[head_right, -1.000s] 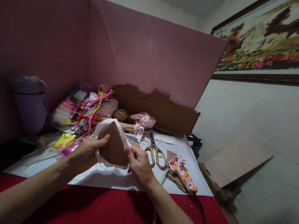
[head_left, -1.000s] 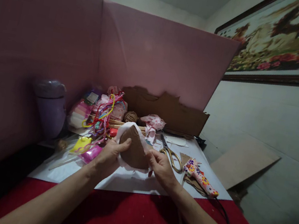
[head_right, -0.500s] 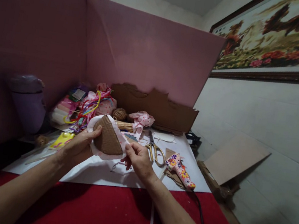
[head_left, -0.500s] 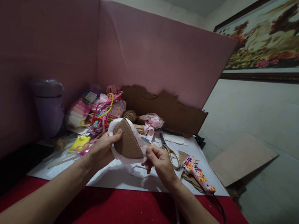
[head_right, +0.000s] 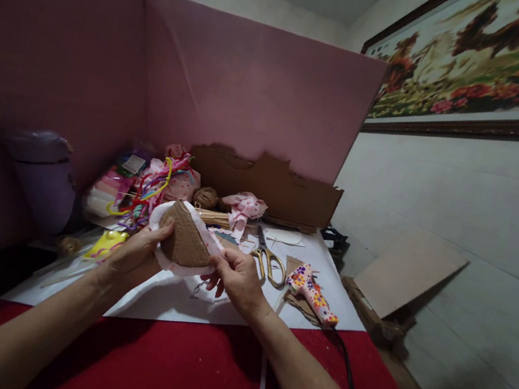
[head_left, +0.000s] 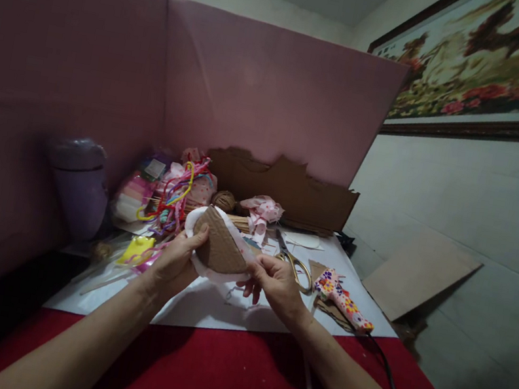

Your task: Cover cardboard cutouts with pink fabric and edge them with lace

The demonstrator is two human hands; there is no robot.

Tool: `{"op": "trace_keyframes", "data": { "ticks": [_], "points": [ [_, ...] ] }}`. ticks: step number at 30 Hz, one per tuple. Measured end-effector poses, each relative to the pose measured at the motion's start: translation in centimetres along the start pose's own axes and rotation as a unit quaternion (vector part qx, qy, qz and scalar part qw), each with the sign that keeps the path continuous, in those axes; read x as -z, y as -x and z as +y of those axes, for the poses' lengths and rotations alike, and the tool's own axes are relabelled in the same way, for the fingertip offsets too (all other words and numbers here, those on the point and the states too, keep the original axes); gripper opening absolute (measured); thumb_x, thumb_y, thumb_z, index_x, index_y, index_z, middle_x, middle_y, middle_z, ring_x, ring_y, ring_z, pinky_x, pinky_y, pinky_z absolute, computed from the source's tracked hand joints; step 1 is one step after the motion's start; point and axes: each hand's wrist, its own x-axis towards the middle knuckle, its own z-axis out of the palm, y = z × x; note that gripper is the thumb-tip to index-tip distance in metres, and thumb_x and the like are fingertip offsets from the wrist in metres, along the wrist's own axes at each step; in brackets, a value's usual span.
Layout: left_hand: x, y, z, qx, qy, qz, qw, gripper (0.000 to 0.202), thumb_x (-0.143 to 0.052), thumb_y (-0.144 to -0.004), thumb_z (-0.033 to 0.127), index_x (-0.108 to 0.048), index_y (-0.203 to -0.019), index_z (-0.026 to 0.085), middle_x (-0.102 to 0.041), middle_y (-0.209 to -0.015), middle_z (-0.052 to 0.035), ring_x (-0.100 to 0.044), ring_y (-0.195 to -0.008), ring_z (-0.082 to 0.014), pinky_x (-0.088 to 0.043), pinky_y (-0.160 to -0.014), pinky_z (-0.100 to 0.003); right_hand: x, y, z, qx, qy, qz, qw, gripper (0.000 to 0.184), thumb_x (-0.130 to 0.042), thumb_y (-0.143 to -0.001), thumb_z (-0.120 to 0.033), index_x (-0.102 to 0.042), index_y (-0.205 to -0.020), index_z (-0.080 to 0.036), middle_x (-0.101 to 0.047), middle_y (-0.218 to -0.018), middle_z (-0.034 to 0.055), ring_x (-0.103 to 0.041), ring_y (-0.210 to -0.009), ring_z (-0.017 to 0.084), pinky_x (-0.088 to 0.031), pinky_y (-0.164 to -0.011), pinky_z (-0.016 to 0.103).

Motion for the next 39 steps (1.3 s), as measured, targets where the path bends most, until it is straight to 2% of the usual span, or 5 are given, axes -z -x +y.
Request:
{"op": "trace_keyframes", "data": {
  "ticks": [6, 18, 28, 33, 39],
  "points": [
    [0.55, -0.45, -0.3, -0.01, 0.022, -0.025, 0.999, 0.026, -0.064, -0.075, 0.013, -0.061, -0.101, 0.015, -0.071, -0.086, -0.006, -0.067, -0.076, -0.0176, -0.053, -0.079, -0.032, -0.06, 0.12, 0.25, -0.004, -0.014, -0.024, 1.0, 0.044, -0.053, -0.078, -0.056, -0.055, -0.066, -0.013, -0.066, -0.056, 0.0054, -0.058, -0.042, 0.011, -0.043, -0.034, 0.019],
    [0.14, -0.36, -0.33, -0.004, 0.023, 0.016, 1.0, 0.011, -0.059, -0.077, 0.01, -0.063, -0.088, 0.013, -0.07, -0.077, -0.0066, -0.067, -0.081, -0.022, -0.055, -0.077, -0.035, -0.14, 0.29, 0.73, -0.006, 0.033, -0.031, 0.999, 0.045, -0.049, -0.082, -0.053, -0.06, -0.067, -0.012, -0.068, -0.061, 0.0064, -0.055, -0.04, 0.009, -0.04, -0.034, 0.017],
    [0.07, -0.29, -0.21, -0.014, 0.025, 0.028, 0.999, 0.02, -0.059, -0.079, 0.01, -0.061, -0.097, 0.015, -0.072, -0.083, -0.0046, -0.067, -0.069, -0.015, -0.055, -0.072, -0.029, 0.62, -0.05, 0.22, 0.023, 0.111, 0.025, 0.993, 0.06, -0.036, -0.083, -0.065, -0.064, -0.076, -0.012, -0.064, -0.062, 0.0053, -0.057, -0.047, 0.011, -0.045, -0.039, 0.02],
    [-0.11, -0.06, -0.44, -0.006, 0.013, -0.006, 1.0, 0.024, -0.066, -0.074, 0.015, -0.063, -0.098, 0.015, -0.072, -0.085, -0.0053, -0.067, -0.072, -0.017, -0.055, -0.075, -0.03, 0.4, -0.09, 0.22, -0.01, 0.06, -0.028, 0.998, 0.064, -0.037, -0.079, -0.069, -0.063, -0.087, -0.012, -0.065, -0.063, 0.0052, -0.061, -0.05, 0.013, -0.046, -0.043, 0.021],
    [-0.11, -0.1, -0.48, -0.016, 0.002, 0.033, 0.999, 0.018, -0.067, -0.073, 0.016, -0.064, -0.091, 0.015, -0.071, -0.075, -0.0045, -0.067, -0.078, -0.0219, -0.053, -0.077, -0.034, -0.02, 0.04, 0.49, -0.024, 0.021, -0.049, 0.998, 0.052, -0.041, -0.081, -0.063, -0.057, -0.084, -0.013, -0.067, -0.059, 0.0054, -0.062, -0.049, 0.014, -0.044, -0.042, 0.021]
  ]
}}
